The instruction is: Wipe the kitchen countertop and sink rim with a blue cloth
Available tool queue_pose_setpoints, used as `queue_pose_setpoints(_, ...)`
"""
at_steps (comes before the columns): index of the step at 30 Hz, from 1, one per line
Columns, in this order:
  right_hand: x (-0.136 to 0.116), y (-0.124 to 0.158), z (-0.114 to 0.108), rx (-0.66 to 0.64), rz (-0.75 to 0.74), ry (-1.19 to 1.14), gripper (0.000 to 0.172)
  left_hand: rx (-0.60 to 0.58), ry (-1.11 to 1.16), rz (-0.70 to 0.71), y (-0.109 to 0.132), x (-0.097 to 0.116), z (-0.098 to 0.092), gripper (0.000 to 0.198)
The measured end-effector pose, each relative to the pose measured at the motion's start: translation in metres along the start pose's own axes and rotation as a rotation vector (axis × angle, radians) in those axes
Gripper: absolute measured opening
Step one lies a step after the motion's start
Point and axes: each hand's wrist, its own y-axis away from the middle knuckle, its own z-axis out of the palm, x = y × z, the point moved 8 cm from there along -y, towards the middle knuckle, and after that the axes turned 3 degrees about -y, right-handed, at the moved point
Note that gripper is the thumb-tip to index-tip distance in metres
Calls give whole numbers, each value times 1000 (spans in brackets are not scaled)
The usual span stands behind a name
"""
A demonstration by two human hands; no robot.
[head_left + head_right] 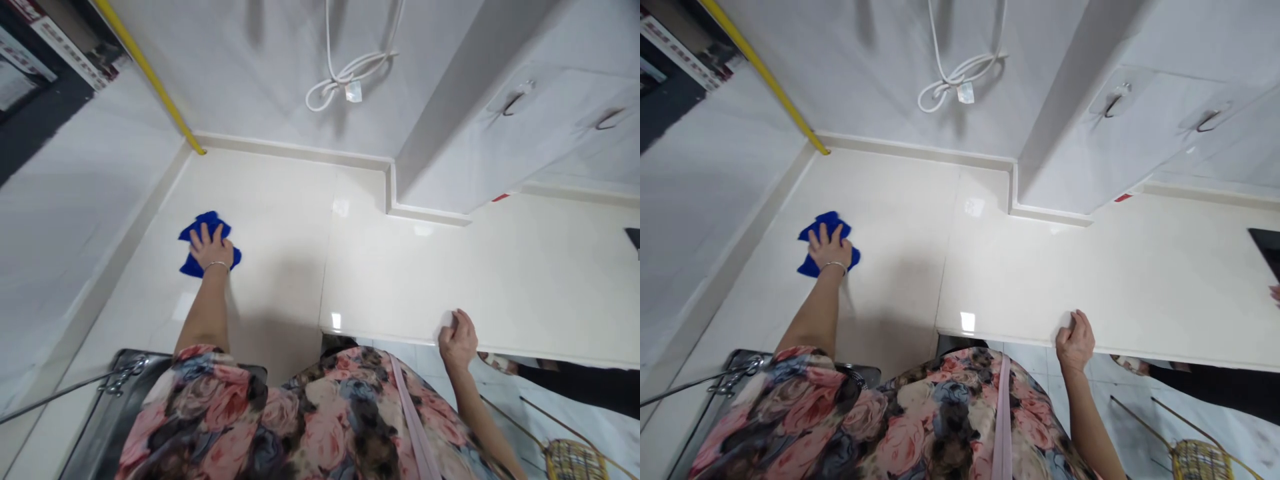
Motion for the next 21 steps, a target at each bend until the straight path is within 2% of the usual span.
queue_pose_setpoints(2, 0, 0, -1, 6, 0, 0, 47, 13, -13, -89, 3, -35, -10, 54)
queue_pose_setpoints(4, -1, 1, -1, 15, -11, 4, 47, 23, -40, -177, 11, -60, -16, 55)
queue_pose_setpoints(6, -1, 2, -1, 21, -21, 10, 47, 15, -79, -242, 22, -73, -17, 58)
queue_pose_setpoints(8, -1, 3, -1, 26, -23, 18, 47, 2, -109, -240, 38, -71, -15, 61)
queue_pose_setpoints(11, -2, 5, -1, 32, -21, 28, 48, 1, -125, -123, 67, -48, -11, 64)
queue_pose_setpoints(15, -4, 4, -1, 25, -8, 28, 47, -3, -129, 39, 117, -7, -2, 65)
queue_pose_setpoints(18, -4, 3, -1, 13, 15, 31, 47, -33, -128, 183, 156, 35, 8, 66)
queue_pose_setpoints(21, -4, 3, -1, 2, 28, 26, 48, -104, -118, 345, 192, 86, 21, 65)
